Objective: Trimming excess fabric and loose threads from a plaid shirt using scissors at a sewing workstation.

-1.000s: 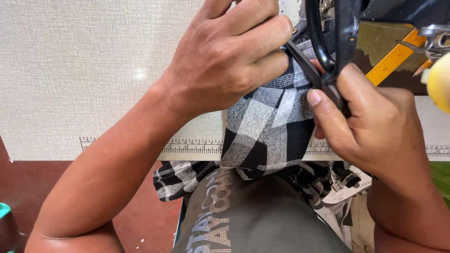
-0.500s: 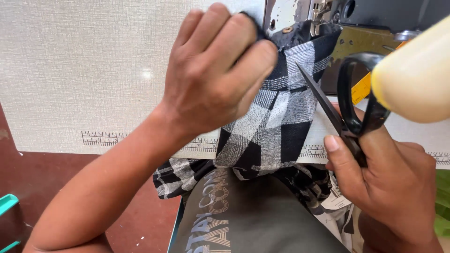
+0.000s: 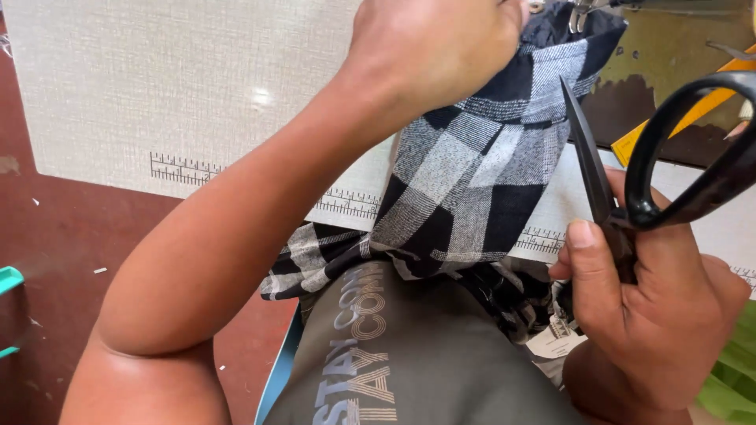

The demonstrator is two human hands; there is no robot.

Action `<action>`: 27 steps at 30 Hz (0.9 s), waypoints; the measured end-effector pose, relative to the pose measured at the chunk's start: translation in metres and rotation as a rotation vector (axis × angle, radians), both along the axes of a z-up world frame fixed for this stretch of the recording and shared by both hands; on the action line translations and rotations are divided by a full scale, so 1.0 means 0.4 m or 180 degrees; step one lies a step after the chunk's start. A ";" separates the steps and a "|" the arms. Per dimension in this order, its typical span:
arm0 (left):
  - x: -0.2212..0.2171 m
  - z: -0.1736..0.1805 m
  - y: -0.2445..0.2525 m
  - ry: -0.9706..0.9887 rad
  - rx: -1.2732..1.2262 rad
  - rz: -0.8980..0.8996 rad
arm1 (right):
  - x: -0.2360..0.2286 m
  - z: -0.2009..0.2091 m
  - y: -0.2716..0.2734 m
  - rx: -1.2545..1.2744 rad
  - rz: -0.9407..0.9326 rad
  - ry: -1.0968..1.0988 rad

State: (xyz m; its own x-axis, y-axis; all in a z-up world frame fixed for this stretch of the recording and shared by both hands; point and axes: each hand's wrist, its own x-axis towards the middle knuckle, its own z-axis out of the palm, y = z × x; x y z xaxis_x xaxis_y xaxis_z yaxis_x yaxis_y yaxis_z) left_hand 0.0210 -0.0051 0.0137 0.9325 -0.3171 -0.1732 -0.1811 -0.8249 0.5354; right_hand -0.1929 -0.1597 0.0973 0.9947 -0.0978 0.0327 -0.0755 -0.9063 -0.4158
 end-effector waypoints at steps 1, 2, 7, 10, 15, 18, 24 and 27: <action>-0.009 -0.008 0.014 -0.0352 -0.0384 -0.0215 | 0.002 0.003 0.004 0.0108 -0.0069 0.0018; -0.016 -0.015 0.026 -0.0701 -0.0772 -0.0456 | 0.004 0.006 0.010 0.0216 -0.0156 0.0032; -0.105 0.065 0.042 -0.0377 -0.1700 -0.0120 | 0.046 -0.005 0.010 0.0017 -0.0016 0.0059; -0.138 0.056 0.042 -0.0748 -0.1883 -0.0032 | 0.077 -0.002 0.027 0.0068 0.0038 0.0075; -0.151 0.045 0.040 -0.0821 -0.1810 0.0004 | 0.111 -0.001 0.039 0.0286 0.0040 0.0200; -0.151 0.052 0.044 -0.0779 -0.1769 0.0012 | 0.119 -0.004 0.043 0.0409 -0.0037 0.0349; -0.150 0.054 0.048 -0.0768 -0.1920 -0.0029 | 0.110 -0.014 0.035 0.0319 0.0135 0.0236; -0.152 0.056 0.051 -0.0661 -0.1842 0.0032 | 0.083 -0.006 0.023 -0.0054 0.0198 0.0197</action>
